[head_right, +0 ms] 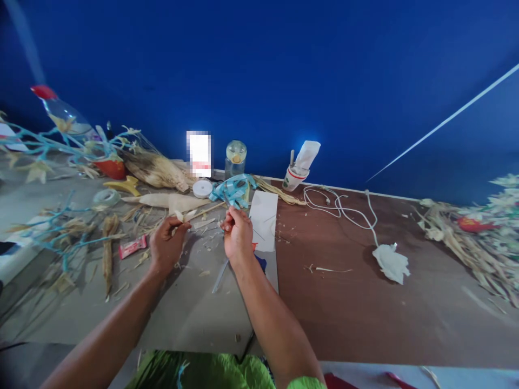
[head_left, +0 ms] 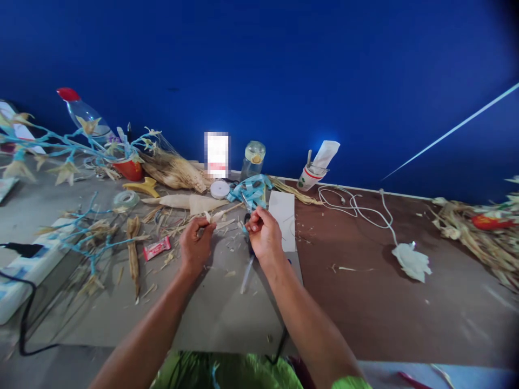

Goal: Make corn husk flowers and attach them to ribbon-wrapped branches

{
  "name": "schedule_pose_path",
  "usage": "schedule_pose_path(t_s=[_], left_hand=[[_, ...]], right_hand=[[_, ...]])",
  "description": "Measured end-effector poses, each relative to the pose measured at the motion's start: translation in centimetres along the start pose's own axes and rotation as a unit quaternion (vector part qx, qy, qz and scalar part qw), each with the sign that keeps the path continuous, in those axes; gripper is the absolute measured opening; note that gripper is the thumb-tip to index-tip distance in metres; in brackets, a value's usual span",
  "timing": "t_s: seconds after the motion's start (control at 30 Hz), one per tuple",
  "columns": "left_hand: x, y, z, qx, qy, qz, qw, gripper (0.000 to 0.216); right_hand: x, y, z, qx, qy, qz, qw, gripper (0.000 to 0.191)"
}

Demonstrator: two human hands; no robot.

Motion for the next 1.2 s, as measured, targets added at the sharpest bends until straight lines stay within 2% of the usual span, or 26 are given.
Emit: schedule_pose_path(t_s=[0.2,0.33,0.4,0.47,0.5,0.57,0.67,0.73,0.8,0.87,0.93,0.97,1.1,1.2], left_hand=[[0.2,-0.6,0.4,0.015,0.017,-0.019,1.000,0.012],[0.4,-0.6,0.5,0.024,0.032,-0.042,0.998,0.012],[0.5,-0.7,0.5,0.034,0.038,-0.044,0.998,0.014],[0.5,-0.8,0.6,0.042,0.036,-0.043,0.998,0.014],[0.5,-0.8,0.6,0.044,0.036,-0.042,0.998,0.014],[0.5,-0.9,0.6,0.043,0.033,-0.039,0.998,0.013],[0.4,-0.9,0.6,0.044,0.023,-0.038,0.998,0.010],[0.3,-0.8,0.5,0.044,0.003,-0.023,0.999,0.010],[0.3,-0.7,0.4,0.043,-0.011,-0.003,0.999,0.011],[0.2,-0.7,0.3,0.046,-0.015,0.005,0.999,0.012],[0.2,-0.7,0.3,0.050,-0.014,0.002,0.999,0.013],[0.2,-0.7,0.3,0.051,-0.015,0.001,0.999,0.013],[0.1,-0.8,0.2,0.055,-0.022,-0.004,0.998,0.014],[-0.2,-1.0,0.1,0.075,-0.031,-0.041,0.996,0.015]], right_hand=[[-0.2,0.4,-0.2,-0.021,0.004,-0.057,0.998,0.032],[-0.4,0.3,0.5,0.012,0.004,-0.148,0.989,0.026],[-0.5,0.1,1.0,0.045,-0.003,-0.216,0.975,0.020],[-0.8,-0.3,1.4,0.094,-0.025,-0.318,0.943,0.012],[-1.0,-0.4,1.6,0.127,-0.041,-0.385,0.913,0.007],[-1.8,-0.5,1.8,0.196,-0.083,-0.532,0.819,0.014],[-2.9,-0.1,2.1,0.252,-0.124,-0.724,0.630,0.024],[-3.2,0.3,2.4,0.260,-0.128,-0.803,0.520,0.023],[-3.3,0.8,2.6,0.260,-0.135,-0.848,0.442,0.025],[-3.3,1.3,2.8,0.255,-0.155,-0.870,0.393,0.026],[-3.3,1.7,2.9,0.251,-0.169,-0.879,0.369,0.025],[-3.3,1.8,2.9,0.252,-0.173,-0.879,0.366,0.024],[-3.5,1.5,2.8,0.255,-0.173,-0.867,0.391,0.023],[-3.5,0.8,2.8,0.226,-0.184,-0.860,0.418,0.021]])
Point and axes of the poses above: each hand's wrist, its own z-axis towards the middle knuckle, its own x-axis out of the back of the hand, y = z × x, the point moved 3 cm from there along z, towards the middle knuckle, and after that the axes turned 9 degrees about -z, right-handed, at the moved point
